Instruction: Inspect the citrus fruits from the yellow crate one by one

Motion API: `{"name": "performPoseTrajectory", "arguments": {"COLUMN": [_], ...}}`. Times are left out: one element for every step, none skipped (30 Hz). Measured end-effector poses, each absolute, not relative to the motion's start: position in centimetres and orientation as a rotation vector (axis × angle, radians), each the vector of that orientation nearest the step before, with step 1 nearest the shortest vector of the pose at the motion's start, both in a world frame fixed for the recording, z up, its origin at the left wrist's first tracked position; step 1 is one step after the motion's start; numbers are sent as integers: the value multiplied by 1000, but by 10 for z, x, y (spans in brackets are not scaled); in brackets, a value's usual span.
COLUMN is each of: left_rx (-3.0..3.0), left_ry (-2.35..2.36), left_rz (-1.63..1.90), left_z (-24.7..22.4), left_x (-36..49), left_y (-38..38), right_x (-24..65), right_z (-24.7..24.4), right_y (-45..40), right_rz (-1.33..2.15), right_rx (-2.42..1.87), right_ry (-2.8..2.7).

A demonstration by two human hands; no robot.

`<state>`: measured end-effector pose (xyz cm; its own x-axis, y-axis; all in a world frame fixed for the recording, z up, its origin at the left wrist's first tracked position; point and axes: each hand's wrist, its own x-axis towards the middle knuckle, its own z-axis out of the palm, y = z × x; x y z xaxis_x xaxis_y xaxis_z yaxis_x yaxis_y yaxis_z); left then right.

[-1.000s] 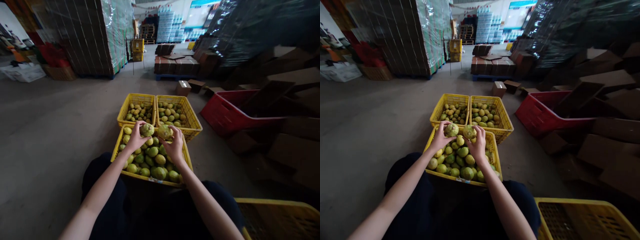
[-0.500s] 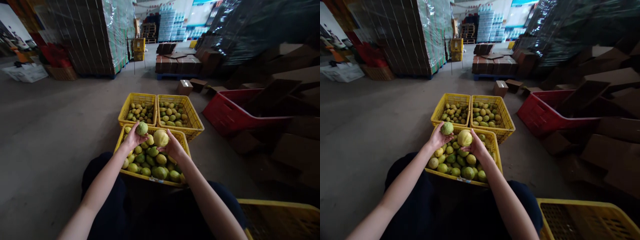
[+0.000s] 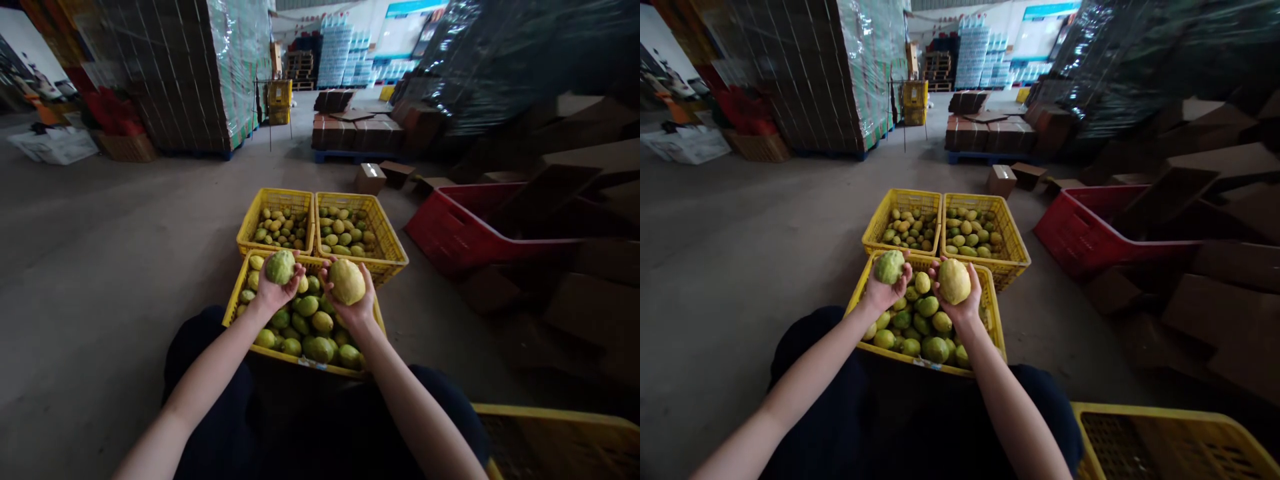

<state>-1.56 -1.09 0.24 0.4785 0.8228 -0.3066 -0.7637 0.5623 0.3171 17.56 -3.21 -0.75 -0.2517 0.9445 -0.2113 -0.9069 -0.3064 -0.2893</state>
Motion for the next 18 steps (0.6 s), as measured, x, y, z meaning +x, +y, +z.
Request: {"name": "performPoseTrajectory", "arguments": {"left_rx": [133, 134, 147, 174, 218, 289, 413, 574, 738, 918, 1085, 1202, 1398, 1547, 1611, 1625, 1615, 1572], "left_ry": [442, 438, 442, 458, 490, 536, 593, 654, 708, 751, 767, 762, 731, 663, 594, 518, 486, 458], "left_rz": [993, 1014, 1036, 1056, 1064, 1055, 1022, 964, 894, 795, 663, 528, 260, -58, -296, -503, -639, -674], "left_z": [2, 2, 1, 0, -1, -3, -5, -8, -12, -18, -25, -34, -45, -57, -69, -79, -87, -90], "left_x": [-15, -15, -15, -15, -16, -17, -17, -17, -16, -13, -10, -5, 1, 8, 14, 19, 23, 24], "left_y": [-12, -12, -11, -9, -7, -4, -2, -2, -3, -7, -13, -23, -35, -48, -61, -71, -78, -79], "right_x": [175, 174, 173, 173, 173, 174, 175, 178, 181, 184, 188, 193, 197, 201, 204, 206, 208, 209], "right_z": [-7, -8, -8, -8, -9, -9, -10, -10, -10, -10, -10, -9, -8, -7, -6, -5, -4, -3], "right_y": [-32, -32, -31, -31, -30, -29, -28, -27, -25, -24, -22, -21, -20, -19, -19, -19, -19, -20], "right_rz": [1825, 1810, 1795, 1780, 1763, 1744, 1724, 1702, 1679, 1656, 1634, 1614, 1598, 1585, 1576, 1570, 1569, 1570], "right_rx": [-410, -422, -437, -454, -472, -490, -511, -532, -552, -569, -582, -589, -592, -594, -598, -603, -611, -618], "right_ry": [-111, -105, -108, -122, -142, -163, -181, -194, -203, -208, -208, -205, -197, -182, -162, -145, -132, -126]}}
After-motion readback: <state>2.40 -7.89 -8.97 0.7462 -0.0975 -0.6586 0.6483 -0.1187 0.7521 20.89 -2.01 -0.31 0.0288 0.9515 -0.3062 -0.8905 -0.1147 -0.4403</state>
